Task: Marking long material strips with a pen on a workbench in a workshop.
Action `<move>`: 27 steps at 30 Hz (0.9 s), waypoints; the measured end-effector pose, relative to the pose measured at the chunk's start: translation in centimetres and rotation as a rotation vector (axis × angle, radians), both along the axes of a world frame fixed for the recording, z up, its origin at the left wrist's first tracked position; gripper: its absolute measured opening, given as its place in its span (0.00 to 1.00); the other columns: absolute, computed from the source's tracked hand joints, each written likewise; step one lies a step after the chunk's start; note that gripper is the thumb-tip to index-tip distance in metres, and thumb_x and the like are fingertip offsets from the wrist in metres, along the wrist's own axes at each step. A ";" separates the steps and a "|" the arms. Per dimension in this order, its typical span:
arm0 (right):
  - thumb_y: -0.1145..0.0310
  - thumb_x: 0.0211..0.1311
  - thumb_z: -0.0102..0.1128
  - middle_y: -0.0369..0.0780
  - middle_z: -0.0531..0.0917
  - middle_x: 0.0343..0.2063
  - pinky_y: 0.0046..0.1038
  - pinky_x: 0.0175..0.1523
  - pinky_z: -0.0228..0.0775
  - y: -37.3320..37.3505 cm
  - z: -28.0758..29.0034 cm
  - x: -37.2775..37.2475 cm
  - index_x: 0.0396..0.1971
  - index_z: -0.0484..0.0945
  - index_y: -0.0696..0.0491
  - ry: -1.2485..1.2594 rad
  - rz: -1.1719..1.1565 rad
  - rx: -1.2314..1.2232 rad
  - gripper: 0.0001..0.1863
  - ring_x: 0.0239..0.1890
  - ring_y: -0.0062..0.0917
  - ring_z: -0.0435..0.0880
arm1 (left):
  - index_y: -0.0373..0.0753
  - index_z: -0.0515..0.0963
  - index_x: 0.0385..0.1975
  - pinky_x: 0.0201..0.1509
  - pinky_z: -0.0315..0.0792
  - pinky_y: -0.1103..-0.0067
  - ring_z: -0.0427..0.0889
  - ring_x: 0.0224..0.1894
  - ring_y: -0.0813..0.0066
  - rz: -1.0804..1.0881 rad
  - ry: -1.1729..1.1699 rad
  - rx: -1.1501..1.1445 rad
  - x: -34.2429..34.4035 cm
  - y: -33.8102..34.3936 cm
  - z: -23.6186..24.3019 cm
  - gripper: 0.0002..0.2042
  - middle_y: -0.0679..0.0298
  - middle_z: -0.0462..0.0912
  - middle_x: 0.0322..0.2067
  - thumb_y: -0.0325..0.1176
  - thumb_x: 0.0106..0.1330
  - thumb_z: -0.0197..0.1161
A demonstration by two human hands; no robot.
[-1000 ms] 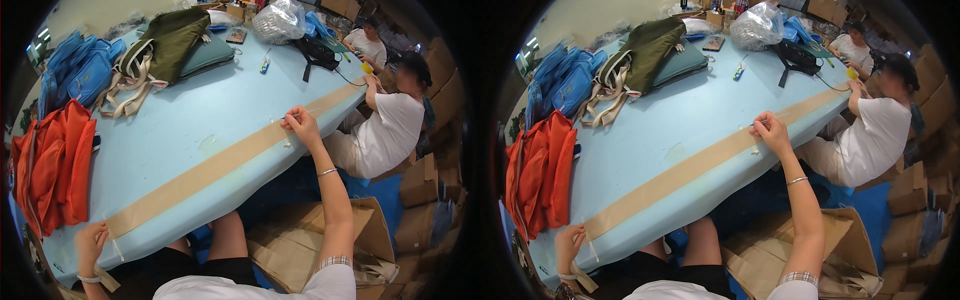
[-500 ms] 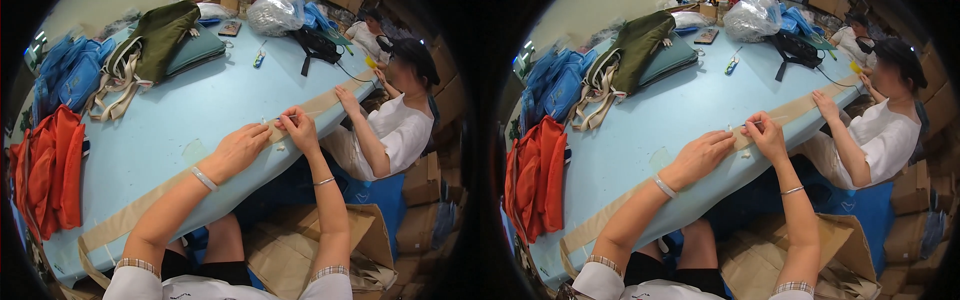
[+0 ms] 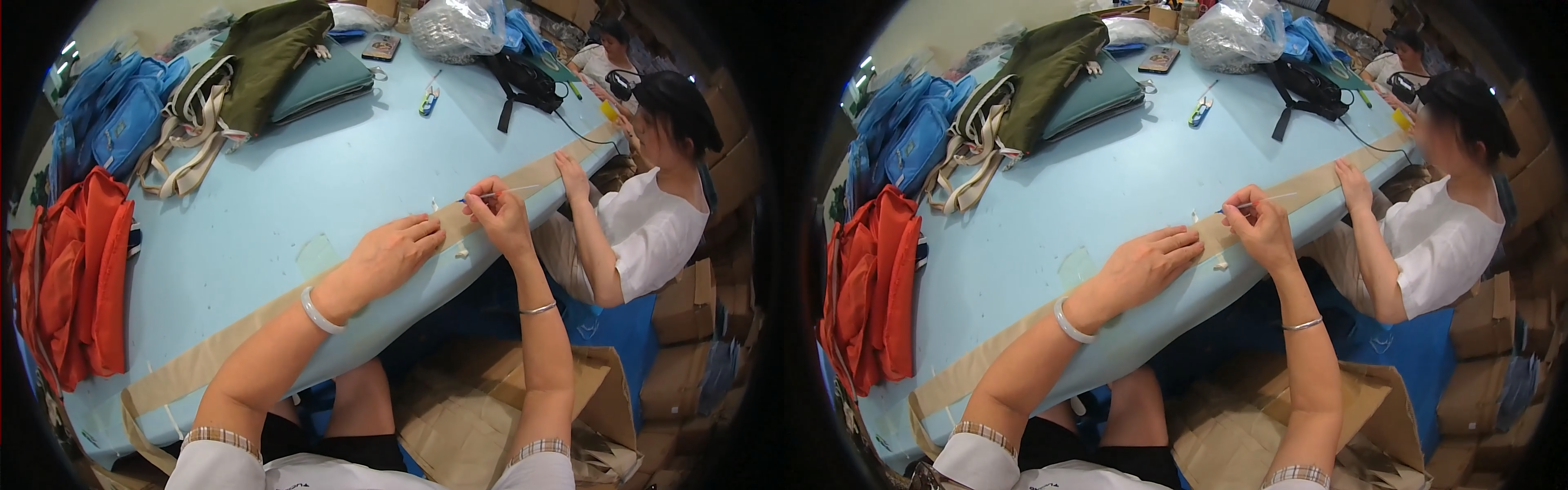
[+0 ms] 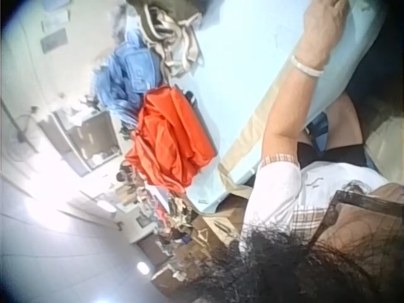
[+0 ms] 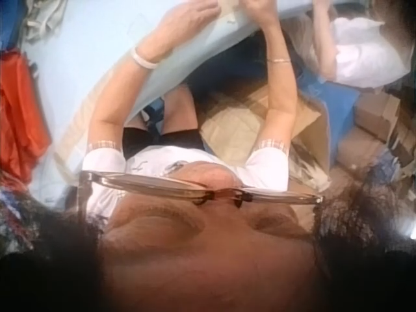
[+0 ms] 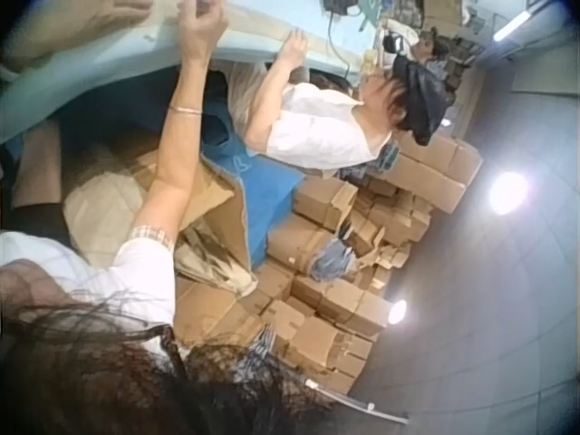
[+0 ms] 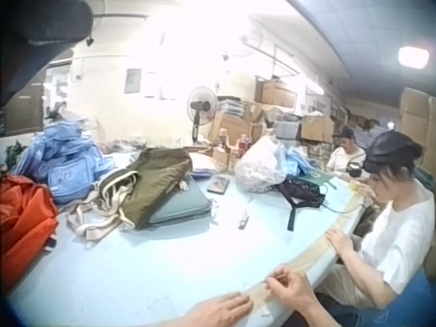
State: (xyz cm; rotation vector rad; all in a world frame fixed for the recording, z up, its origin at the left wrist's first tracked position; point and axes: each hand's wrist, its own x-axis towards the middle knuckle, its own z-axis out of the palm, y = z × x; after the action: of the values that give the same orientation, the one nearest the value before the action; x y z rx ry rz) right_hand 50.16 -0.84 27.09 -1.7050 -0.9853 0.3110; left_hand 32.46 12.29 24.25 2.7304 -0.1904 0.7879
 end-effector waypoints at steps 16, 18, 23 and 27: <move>0.71 0.59 0.60 0.40 0.83 0.22 0.22 0.33 0.75 1.4 0.0 -0.3 0.29 0.77 0.60 -0.214 0.082 -0.161 0.07 0.25 0.21 0.84 | 0.37 0.78 0.46 0.59 0.71 0.76 0.76 0.55 0.67 -0.004 -0.029 -0.025 -0.1 0.0 0.1 0.11 0.62 0.79 0.50 0.31 0.66 0.57; 0.71 0.59 0.60 0.40 0.83 0.22 0.22 0.33 0.75 1.4 0.0 -0.3 0.29 0.77 0.60 -0.213 0.080 -0.165 0.07 0.25 0.21 0.84 | 0.37 0.78 0.46 0.60 0.71 0.76 0.76 0.55 0.66 -0.010 -0.027 -0.031 0.0 0.1 0.1 0.12 0.62 0.79 0.50 0.31 0.66 0.57; 0.70 0.59 0.60 0.40 0.83 0.22 0.23 0.34 0.75 1.5 0.0 -0.3 0.29 0.77 0.60 -0.233 0.089 -0.168 0.08 0.25 0.22 0.84 | 0.37 0.78 0.47 0.60 0.71 0.76 0.76 0.55 0.66 -0.010 -0.024 -0.049 -0.1 0.1 0.1 0.12 0.62 0.79 0.50 0.31 0.66 0.57; 0.69 0.60 0.59 0.41 0.83 0.22 0.23 0.34 0.75 1.5 0.2 -0.3 0.29 0.77 0.60 -0.241 0.092 -0.175 0.08 0.25 0.22 0.84 | 0.36 0.78 0.47 0.61 0.70 0.76 0.76 0.56 0.66 -0.012 -0.026 -0.036 -0.1 0.1 0.1 0.12 0.61 0.80 0.50 0.30 0.65 0.57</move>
State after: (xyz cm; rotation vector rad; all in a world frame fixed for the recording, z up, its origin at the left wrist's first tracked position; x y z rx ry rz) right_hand 49.82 0.63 27.25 -1.8908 -1.2458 0.2614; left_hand 32.35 12.35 24.30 2.6840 -0.1965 0.8155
